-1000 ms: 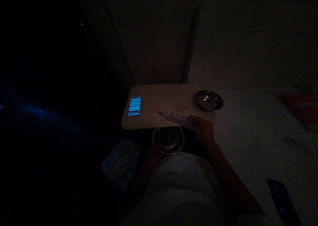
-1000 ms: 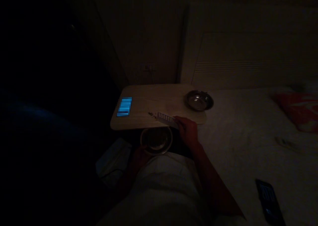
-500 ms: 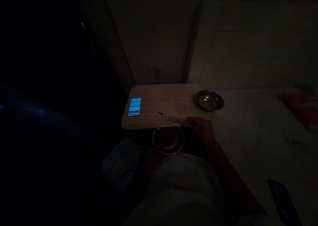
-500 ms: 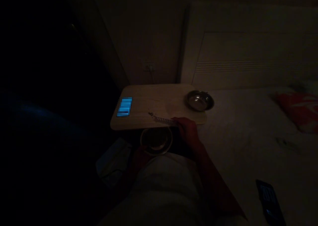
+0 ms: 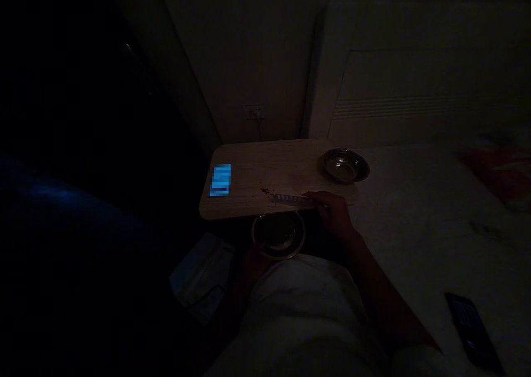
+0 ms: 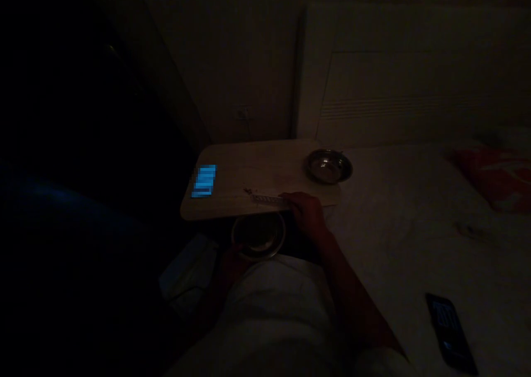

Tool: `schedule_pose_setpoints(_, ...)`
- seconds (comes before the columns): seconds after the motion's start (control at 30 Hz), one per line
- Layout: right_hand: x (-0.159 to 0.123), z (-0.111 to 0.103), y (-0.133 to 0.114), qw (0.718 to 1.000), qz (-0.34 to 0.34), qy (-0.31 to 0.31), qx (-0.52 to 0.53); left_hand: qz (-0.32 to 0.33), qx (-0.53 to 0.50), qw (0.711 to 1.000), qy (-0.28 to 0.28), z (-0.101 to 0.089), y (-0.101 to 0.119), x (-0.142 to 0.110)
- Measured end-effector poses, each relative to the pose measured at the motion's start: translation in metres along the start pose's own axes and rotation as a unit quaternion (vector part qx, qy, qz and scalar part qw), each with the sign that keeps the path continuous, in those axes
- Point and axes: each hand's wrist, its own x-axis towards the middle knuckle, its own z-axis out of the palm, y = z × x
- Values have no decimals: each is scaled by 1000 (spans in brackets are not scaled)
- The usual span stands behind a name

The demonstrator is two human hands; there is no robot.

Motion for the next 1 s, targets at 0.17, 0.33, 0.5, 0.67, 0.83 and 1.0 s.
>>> schedule_pose_setpoints(0.17, 3, 4, 0, 1000, 2, -13, -14, 44, 9, 998, 50, -6, -3, -3)
schedule_pose_setpoints(0.33, 0, -3, -1, 1000, 4, 1, -9, -10, 3, 1000, 25, 5, 1, -2)
schedule_pose_setpoints(0.5, -8, -13, -3, 1000, 11, 23, 8, -40, -36, 998, -22, 5, 0, 3)
schedule_pose_setpoints(0.67, -18, -19, -2, 1000, 10, 4, 5, -40, -32, 999, -4, 7, 1, -1)
schedule_pose_setpoints(0.83, -19, -23, -1, 1000, 11, -8, 3, -54, -22, 998, -15, 8, 4, -5)
schedule_pose_setpoints(1.0, -15, -30, -3, 999, 7, -29, 17, -34, -30, 998, -51, 0, 3, 0)
